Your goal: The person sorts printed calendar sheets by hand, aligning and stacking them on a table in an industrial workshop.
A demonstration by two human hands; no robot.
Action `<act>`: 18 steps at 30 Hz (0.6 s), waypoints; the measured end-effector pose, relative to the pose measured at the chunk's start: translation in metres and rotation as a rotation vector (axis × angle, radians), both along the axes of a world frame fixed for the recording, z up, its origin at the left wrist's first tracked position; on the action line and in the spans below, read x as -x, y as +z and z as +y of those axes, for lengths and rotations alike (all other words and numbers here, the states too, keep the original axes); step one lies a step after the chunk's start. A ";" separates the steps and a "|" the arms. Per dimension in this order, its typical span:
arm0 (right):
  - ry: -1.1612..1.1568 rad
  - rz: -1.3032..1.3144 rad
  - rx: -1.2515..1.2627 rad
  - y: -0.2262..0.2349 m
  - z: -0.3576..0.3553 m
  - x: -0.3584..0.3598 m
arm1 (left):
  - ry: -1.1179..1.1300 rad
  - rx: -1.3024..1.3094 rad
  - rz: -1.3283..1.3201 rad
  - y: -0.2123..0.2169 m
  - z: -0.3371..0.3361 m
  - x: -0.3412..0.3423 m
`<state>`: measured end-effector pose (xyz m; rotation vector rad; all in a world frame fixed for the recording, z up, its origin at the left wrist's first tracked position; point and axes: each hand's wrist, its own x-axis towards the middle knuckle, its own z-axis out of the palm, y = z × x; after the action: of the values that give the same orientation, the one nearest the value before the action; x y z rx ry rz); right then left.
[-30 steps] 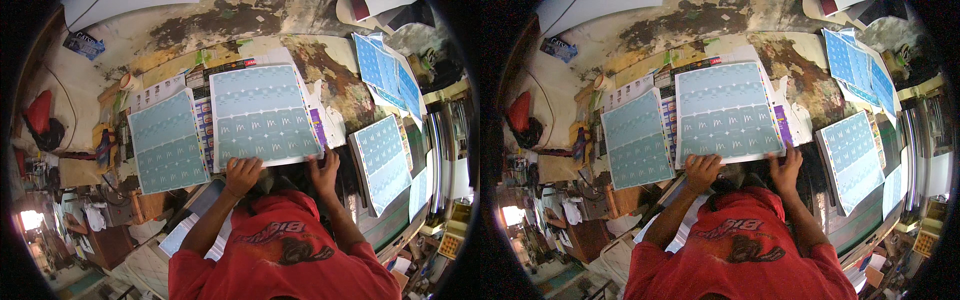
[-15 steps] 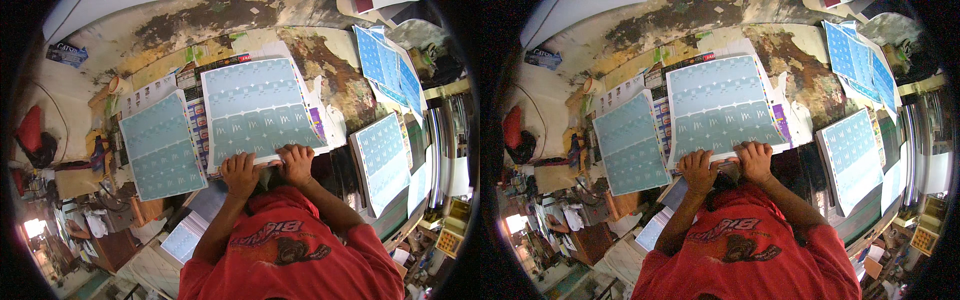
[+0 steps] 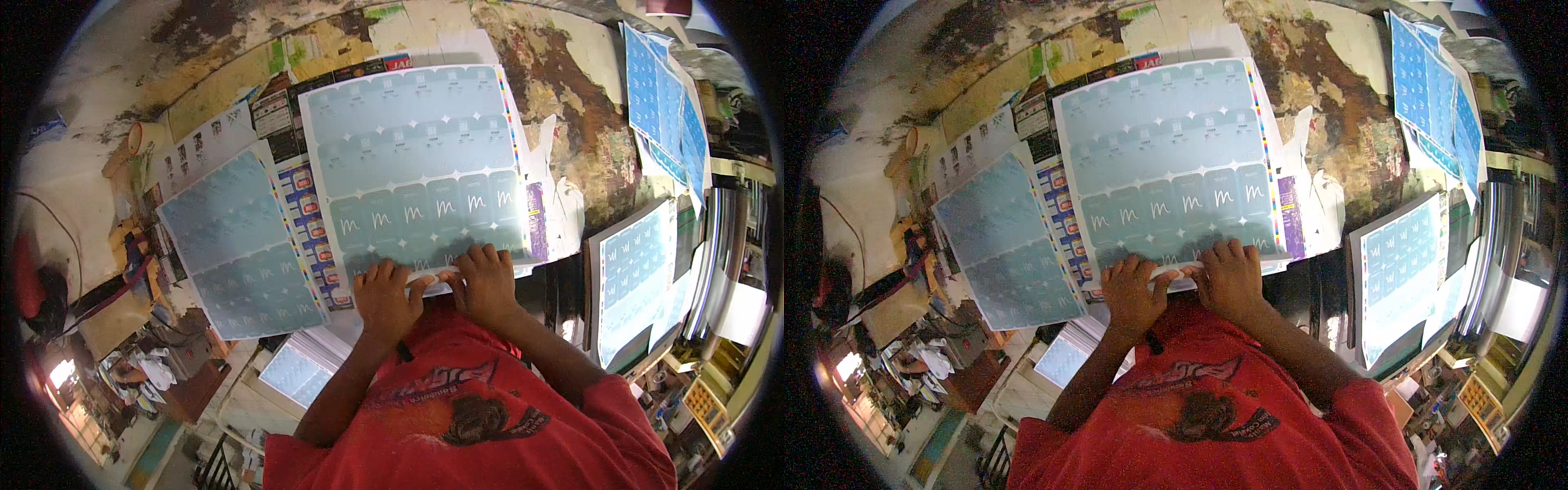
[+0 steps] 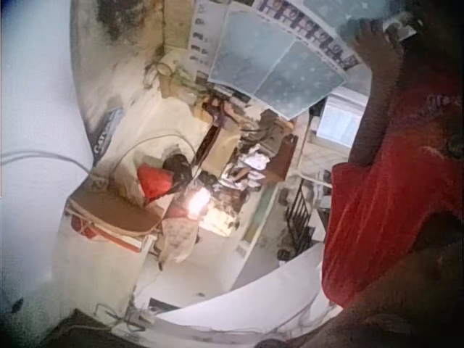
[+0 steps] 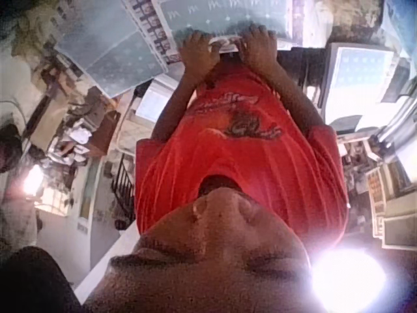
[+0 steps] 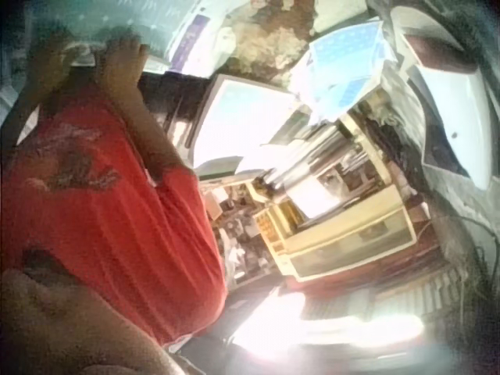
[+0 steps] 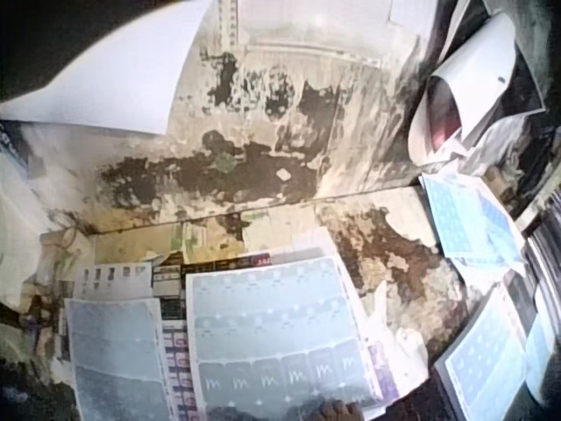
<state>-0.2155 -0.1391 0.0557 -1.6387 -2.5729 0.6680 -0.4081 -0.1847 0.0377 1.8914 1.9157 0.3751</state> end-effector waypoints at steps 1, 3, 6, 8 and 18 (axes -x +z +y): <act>0.008 -0.016 0.028 0.002 0.007 0.002 | -0.002 0.019 -0.010 0.001 0.006 0.002; 0.006 0.006 0.071 -0.004 0.012 0.002 | -0.009 0.053 -0.031 -0.001 0.012 0.004; 0.014 0.010 0.051 -0.002 0.013 0.002 | -0.019 0.013 -0.026 -0.006 0.011 0.005; 0.013 0.005 -0.034 -0.003 0.003 -0.002 | -0.022 -0.063 0.032 -0.001 0.002 0.002; -0.068 -0.046 -0.274 -0.034 -0.099 -0.073 | 0.103 -0.238 0.089 -0.024 -0.113 -0.007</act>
<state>-0.1427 -0.2380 0.0222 -1.6587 -2.4896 0.2606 -0.4011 -0.2982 0.0136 1.9906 2.1141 0.5825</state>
